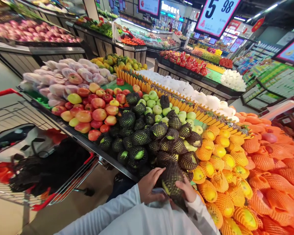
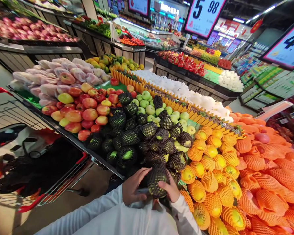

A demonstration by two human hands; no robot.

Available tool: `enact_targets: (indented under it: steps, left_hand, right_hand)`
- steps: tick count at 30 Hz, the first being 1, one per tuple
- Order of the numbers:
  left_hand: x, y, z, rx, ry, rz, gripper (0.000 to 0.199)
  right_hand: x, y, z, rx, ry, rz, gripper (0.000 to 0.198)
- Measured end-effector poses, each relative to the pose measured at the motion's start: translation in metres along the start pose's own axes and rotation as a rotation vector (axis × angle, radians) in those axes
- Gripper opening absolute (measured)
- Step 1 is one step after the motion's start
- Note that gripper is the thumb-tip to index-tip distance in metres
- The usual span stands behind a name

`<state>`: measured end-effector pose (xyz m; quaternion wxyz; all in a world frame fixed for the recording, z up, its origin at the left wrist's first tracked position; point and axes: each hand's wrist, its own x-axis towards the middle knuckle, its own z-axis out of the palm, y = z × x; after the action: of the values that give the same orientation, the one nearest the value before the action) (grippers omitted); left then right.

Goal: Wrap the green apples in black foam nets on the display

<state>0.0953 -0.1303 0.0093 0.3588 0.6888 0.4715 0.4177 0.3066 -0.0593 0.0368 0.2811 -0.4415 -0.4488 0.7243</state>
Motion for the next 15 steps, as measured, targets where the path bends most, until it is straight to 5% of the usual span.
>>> enact_targets:
  steps: [2,5,7,9,11,15]
  left_hand:
    - [0.002,0.002,-0.004,-0.012,0.015,0.052,0.091]
    - [0.005,0.005,-0.007,-0.010,0.054,0.083,0.079]
    - [0.006,0.006,-0.008,0.005,0.084,0.079,0.073]
    - [0.005,0.007,-0.008,0.036,0.132,0.063,0.069]
    - [0.004,0.007,-0.009,0.064,0.199,0.043,0.065]
    - [0.001,0.005,-0.012,0.071,0.319,-0.009,0.059]
  right_hand:
    - [0.016,-0.037,-0.026,0.078,0.121,-0.014,0.063]
    - [0.062,-0.109,-0.066,0.128,0.348,-0.234,0.054]
    - [0.105,-0.155,-0.090,0.036,0.445,-0.332,0.056]
    - [0.152,-0.190,-0.111,-0.238,0.713,-0.497,0.064]
    - [0.197,-0.210,-0.128,-0.544,0.982,-0.571,0.078]
    - [0.262,-0.216,-0.155,-0.735,1.060,-0.425,0.086]
